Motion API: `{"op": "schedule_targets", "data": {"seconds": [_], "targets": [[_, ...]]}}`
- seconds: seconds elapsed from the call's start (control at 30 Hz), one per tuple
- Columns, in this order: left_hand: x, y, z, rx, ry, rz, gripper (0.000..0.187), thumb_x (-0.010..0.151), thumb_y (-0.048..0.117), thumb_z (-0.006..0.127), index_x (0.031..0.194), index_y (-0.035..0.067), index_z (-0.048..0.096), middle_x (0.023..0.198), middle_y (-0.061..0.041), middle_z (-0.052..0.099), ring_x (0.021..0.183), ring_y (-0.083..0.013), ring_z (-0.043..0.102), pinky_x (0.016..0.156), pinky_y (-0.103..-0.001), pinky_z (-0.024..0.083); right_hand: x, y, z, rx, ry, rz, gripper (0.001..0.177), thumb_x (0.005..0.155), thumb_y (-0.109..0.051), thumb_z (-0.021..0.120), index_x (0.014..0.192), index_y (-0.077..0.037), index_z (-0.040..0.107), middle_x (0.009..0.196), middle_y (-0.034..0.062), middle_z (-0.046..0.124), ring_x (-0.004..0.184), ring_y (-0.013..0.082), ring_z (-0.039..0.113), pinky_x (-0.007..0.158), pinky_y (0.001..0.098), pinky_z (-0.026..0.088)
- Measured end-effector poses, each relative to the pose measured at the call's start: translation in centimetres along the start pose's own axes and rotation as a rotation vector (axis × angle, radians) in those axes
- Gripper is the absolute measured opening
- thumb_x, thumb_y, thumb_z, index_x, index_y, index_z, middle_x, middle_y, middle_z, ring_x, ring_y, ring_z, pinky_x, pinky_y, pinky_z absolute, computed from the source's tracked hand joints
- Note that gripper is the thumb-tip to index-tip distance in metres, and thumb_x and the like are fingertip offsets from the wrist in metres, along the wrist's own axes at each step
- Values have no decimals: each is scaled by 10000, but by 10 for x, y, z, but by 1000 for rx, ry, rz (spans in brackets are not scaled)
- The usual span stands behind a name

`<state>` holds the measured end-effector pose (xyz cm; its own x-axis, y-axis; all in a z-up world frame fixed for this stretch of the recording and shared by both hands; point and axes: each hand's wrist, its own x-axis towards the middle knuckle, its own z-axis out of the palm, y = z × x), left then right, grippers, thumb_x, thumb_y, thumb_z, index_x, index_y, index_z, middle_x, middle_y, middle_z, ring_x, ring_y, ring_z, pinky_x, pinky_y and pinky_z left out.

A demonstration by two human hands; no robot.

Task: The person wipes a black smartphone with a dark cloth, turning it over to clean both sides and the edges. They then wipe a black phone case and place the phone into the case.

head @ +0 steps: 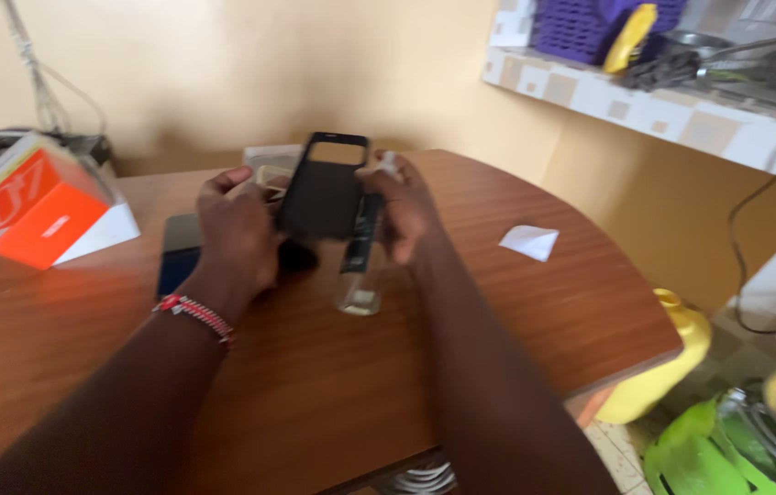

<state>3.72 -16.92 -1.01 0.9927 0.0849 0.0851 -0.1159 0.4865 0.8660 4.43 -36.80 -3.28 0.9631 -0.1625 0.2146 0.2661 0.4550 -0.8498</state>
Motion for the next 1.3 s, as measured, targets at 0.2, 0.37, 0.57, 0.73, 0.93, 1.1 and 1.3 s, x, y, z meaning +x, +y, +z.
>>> {"op": "schedule_targets", "data": {"seconds": [0.2,0.37,0.57,0.73,0.93,1.1,1.3], "targets": [[6,2,5,-28,-79,19,298,991,20,441,1265,26,561,1074,-181,708,874,-254,724,720,-394,660,-14,-8,14,79,-70,-8,580,849,-56,709,1394,-119,521,1012,93,648,866,200,670,681,352,586],[6,6,17,-12,-195,16,294,1020,124,551,1266,-7,647,1127,-119,708,923,-207,709,773,-363,607,-19,-17,20,62,0,36,572,840,-70,701,1379,-153,528,990,77,655,792,181,642,594,335,552],[-3,11,24,-46,-268,-244,339,1016,282,541,1233,32,612,1223,-111,675,1014,-202,700,822,-352,601,-18,-14,9,76,25,33,537,862,-69,700,1364,-168,538,985,68,676,791,155,674,582,314,576],[-2,14,28,140,-307,-175,296,968,169,593,1222,24,643,1154,-115,720,949,-199,723,816,-351,611,-13,-13,13,88,18,25,563,849,-63,703,1374,-173,532,965,73,680,757,160,679,544,317,572],[-6,14,24,236,-303,-85,258,961,127,635,1180,-5,671,1059,-127,739,862,-215,732,726,-369,635,-17,-13,14,11,12,-24,576,848,-90,718,1390,-186,549,971,58,664,729,134,634,492,281,499],[-14,24,20,177,-240,34,255,969,98,634,1210,21,665,1104,-97,729,949,-209,716,789,-348,627,-21,-16,16,26,24,-6,592,824,-97,721,1380,-196,544,1029,55,665,796,116,665,537,273,528],[-24,55,-9,214,-173,200,382,950,-49,566,1326,12,568,1329,-103,665,1056,-271,679,825,-382,589,-31,-22,28,-11,-96,14,634,824,-96,739,1419,-189,541,1054,84,631,850,162,646,610,303,562]]}}
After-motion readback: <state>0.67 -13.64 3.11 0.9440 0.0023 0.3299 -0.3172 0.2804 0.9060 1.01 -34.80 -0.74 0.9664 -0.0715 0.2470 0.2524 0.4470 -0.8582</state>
